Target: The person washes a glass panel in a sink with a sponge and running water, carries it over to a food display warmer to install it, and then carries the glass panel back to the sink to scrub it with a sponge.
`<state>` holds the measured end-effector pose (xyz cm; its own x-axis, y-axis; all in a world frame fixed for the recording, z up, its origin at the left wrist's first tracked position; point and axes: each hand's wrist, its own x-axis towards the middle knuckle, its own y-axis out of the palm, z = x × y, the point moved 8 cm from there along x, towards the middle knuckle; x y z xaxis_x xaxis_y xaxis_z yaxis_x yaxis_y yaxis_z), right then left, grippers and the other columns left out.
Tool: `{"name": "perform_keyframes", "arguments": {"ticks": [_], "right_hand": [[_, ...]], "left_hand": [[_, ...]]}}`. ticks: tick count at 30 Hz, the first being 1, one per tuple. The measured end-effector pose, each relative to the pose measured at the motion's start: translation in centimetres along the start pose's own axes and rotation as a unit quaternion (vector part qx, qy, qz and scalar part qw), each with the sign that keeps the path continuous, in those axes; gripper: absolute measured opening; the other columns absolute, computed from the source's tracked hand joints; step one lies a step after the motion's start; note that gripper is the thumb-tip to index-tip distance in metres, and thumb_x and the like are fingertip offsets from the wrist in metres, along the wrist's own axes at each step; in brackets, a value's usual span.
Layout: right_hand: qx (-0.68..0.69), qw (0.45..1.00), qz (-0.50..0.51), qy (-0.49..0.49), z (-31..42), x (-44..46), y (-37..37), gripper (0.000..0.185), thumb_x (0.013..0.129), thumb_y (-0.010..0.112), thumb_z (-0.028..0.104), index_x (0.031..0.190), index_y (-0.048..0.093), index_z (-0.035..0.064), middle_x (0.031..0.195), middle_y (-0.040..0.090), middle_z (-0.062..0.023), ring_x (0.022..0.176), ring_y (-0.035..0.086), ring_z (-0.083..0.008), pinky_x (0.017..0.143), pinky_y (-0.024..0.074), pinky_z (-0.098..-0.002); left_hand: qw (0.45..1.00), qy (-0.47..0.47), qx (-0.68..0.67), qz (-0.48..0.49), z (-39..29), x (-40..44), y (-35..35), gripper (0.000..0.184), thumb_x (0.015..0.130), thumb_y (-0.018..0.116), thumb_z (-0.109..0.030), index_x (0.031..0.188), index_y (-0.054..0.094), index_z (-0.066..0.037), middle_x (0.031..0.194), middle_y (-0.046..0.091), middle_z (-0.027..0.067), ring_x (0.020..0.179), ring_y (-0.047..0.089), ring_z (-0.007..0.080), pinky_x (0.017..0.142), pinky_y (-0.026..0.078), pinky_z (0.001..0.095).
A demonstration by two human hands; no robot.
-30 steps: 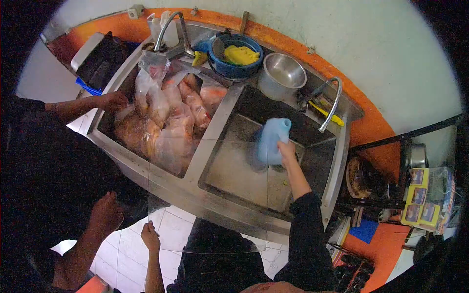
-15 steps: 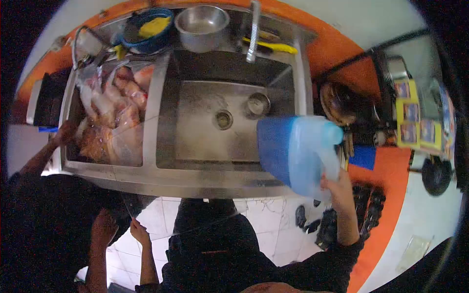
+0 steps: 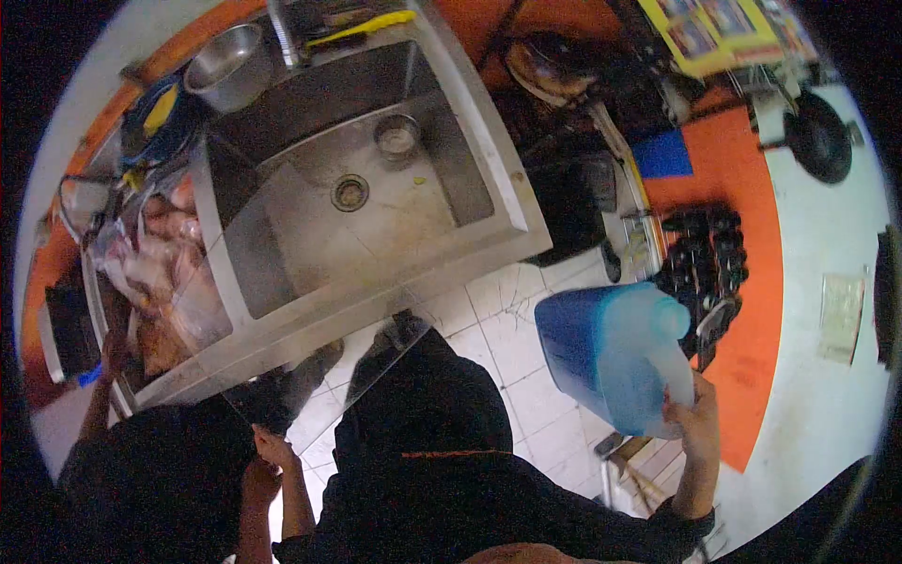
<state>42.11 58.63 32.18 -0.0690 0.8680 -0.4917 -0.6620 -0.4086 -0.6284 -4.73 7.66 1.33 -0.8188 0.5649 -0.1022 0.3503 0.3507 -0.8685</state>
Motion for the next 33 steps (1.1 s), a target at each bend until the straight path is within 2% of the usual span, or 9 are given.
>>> {"name": "perform_keyframes", "arguments": {"ticks": [1,3,11,14,22,26,29,31,33], "right_hand": [[0.005,1.000,0.009,0.020,-2.1,-0.6,0.3,0.040,0.055,0.062,0.013,0.092,0.056,0.0003,0.075,0.053,-0.0005,0.066,0.050,-0.0106,0.060,0.0422,-0.0249],[0.017,0.999,0.011,0.047,-6.3,-0.9,1.3,0.041,0.055,0.061,0.013,0.094,0.056,-0.0001,0.077,0.055,-0.0014,0.067,0.051,-0.0111,0.061,0.0425,-0.0253],[-0.176,0.975,0.109,0.076,-35.5,10.1,15.1,0.064,0.061,0.065,0.035,0.107,0.051,-0.0069,0.087,0.060,-0.0214,0.085,0.058,-0.0333,0.078,0.0458,-0.0365],[-0.263,0.961,0.067,0.042,-42.7,16.1,23.0,0.053,0.063,0.063,0.023,0.107,0.051,-0.0035,0.090,0.060,-0.0188,0.083,0.059,-0.0246,0.074,0.0467,-0.0337],[0.049,0.995,0.086,0.019,-54.6,35.5,42.4,0.066,0.064,0.065,0.034,0.113,0.044,-0.0049,0.095,0.058,-0.0213,0.088,0.057,-0.0311,0.077,0.0455,-0.0354],[-0.160,0.986,0.036,0.012,-58.6,45.1,49.9,0.054,0.067,0.062,0.031,0.112,0.049,0.0031,0.095,0.060,-0.0170,0.089,0.056,-0.0339,0.077,0.0457,-0.0357],[0.395,0.911,0.069,0.095,-64.5,50.2,56.6,0.038,0.072,0.058,0.029,0.104,0.056,0.0085,0.094,0.060,-0.0163,0.089,0.055,-0.0365,0.076,0.0456,-0.0385],[-0.140,0.979,-0.080,-0.128,-60.3,52.5,55.0,0.053,0.062,0.069,0.025,0.104,0.050,-0.0003,0.087,0.059,-0.0192,0.082,0.058,-0.0336,0.072,0.0481,-0.0376],[-0.126,0.982,-0.069,-0.119,-59.3,52.7,54.1,0.052,0.062,0.069,0.025,0.104,0.051,0.0006,0.089,0.059,-0.0195,0.084,0.058,-0.0331,0.072,0.0477,-0.0375]], "left_hand": [[0.981,-0.188,-0.028,-0.041,0.5,0.1,0.9,0.036,0.087,0.039,-0.027,0.100,0.056,0.002,0.096,0.056,0.0191,0.087,0.052,0.0266,0.079,0.040,0.0333],[0.971,-0.088,0.063,-0.213,7.6,-1.8,3.5,0.041,0.089,0.038,-0.029,0.109,0.053,0.004,0.102,0.056,0.0221,0.089,0.056,0.0314,0.080,0.042,0.0374],[0.967,-0.150,0.190,-0.077,8.7,-0.9,2.9,0.044,0.090,0.036,-0.031,0.113,0.048,0.005,0.101,0.056,0.0231,0.082,0.057,0.0321,0.070,0.046,0.0326],[0.933,0.075,0.345,-0.068,9.7,-1.9,3.4,0.045,0.090,0.035,-0.030,0.115,0.043,0.007,0.100,0.056,0.0234,0.081,0.057,0.0345,0.070,0.047,0.0356],[0.959,-0.137,0.213,-0.125,7.3,1.9,0.6,0.044,0.090,0.034,-0.029,0.113,0.044,0.008,0.099,0.057,0.0225,0.080,0.057,0.0333,0.069,0.046,0.0353],[0.953,-0.162,0.216,-0.138,5.9,3.5,-0.3,0.044,0.090,0.034,-0.028,0.112,0.044,0.008,0.098,0.057,0.0221,0.079,0.058,0.0327,0.069,0.046,0.0352],[0.948,-0.178,0.227,-0.136,5.2,4.1,-0.5,0.044,0.090,0.034,-0.028,0.111,0.045,0.008,0.098,0.057,0.0217,0.079,0.058,0.0323,0.069,0.046,0.0351],[0.945,-0.186,0.234,-0.134,4.8,4.4,-0.6,0.043,0.090,0.034,-0.028,0.111,0.045,0.008,0.097,0.058,0.0215,0.079,0.058,0.0320,0.068,0.046,0.0350],[0.943,-0.197,0.235,-0.128,4.8,4.3,-0.7,0.043,0.090,0.034,-0.028,0.111,0.045,0.009,0.097,0.058,0.0213,0.078,0.058,0.0317,0.068,0.046,0.0349]]}}
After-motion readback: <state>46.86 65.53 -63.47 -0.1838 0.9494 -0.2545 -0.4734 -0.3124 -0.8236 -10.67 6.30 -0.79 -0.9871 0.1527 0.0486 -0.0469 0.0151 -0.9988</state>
